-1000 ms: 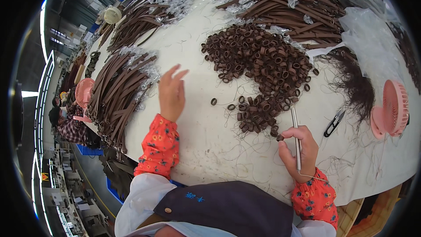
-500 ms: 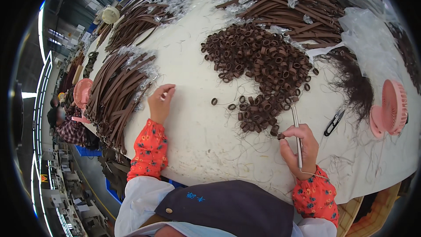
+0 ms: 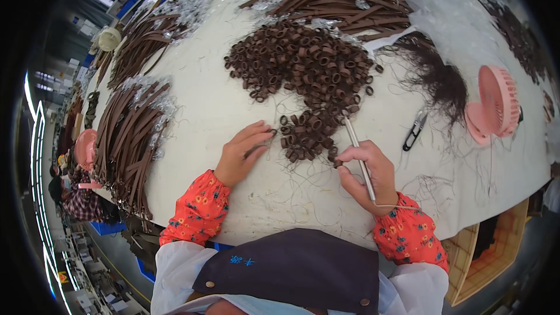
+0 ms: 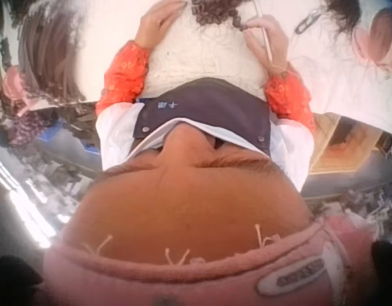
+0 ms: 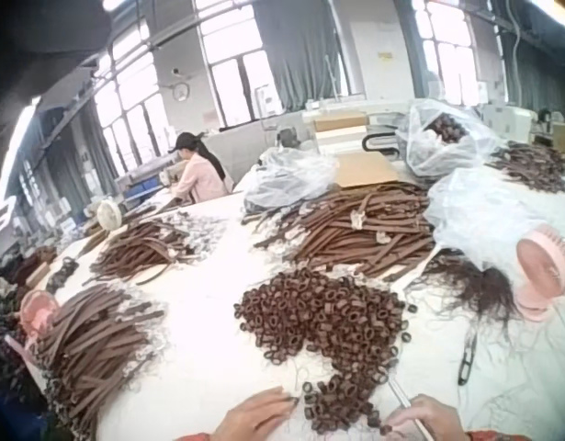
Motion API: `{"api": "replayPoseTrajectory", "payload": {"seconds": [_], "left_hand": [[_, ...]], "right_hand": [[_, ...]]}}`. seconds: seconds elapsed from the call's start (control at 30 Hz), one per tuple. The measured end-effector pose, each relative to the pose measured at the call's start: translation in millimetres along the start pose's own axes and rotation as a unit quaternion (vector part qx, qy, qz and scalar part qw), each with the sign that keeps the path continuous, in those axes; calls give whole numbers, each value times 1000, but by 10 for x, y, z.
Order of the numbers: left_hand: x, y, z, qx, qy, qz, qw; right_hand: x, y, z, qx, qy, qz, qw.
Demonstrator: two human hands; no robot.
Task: The person uses a metal rod to thread a thin wire through small brown plastic rings, forming coiled hair accessories. They repeatedly pick up a ring, insert the rod, and wind the wire to create a spiral, then place the finished piece on the table. The workspace contains piles of rings, loose wire, and completed coils.
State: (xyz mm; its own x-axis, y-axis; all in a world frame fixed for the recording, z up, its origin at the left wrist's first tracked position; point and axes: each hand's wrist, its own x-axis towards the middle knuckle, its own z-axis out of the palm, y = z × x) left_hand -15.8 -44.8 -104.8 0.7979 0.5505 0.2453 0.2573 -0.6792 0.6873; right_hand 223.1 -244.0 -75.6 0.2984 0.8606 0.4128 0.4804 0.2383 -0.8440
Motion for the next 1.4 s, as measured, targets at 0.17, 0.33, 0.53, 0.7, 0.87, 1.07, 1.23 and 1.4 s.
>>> {"api": "replayPoseTrajectory", "payload": {"seconds": [0.17, 0.33, 0.53, 0.7, 0.87, 1.07, 1.23, 1.4], "left_hand": [[34, 165, 76, 88, 111, 57, 988], [132, 686, 238, -256, -21, 20, 966], [336, 889, 629, -372, -118, 11, 921], [331, 827, 599, -347, -132, 0, 928], [304, 939, 549, -278, -83, 3, 957], [264, 858, 731, -394, -77, 1, 916], [201, 874, 762, -503, -119, -66, 853], [214, 852, 748, -500, -96, -85, 857]], "right_hand": [[-9, 20, 1, 31, 28, -15, 999], [-34, -5, -3, -15, 29, -57, 998], [-14, -44, -54, -34, -15, -92, 995], [-18, -77, -71, 33, -23, -22, 999], [-38, -44, -33, 9, -13, -18, 1000], [-34, -28, 14, -42, 10, -65, 997], [-38, -32, -3, -80, -19, -88, 993], [-3, -102, -26, 74, 10, 16, 997]]}}
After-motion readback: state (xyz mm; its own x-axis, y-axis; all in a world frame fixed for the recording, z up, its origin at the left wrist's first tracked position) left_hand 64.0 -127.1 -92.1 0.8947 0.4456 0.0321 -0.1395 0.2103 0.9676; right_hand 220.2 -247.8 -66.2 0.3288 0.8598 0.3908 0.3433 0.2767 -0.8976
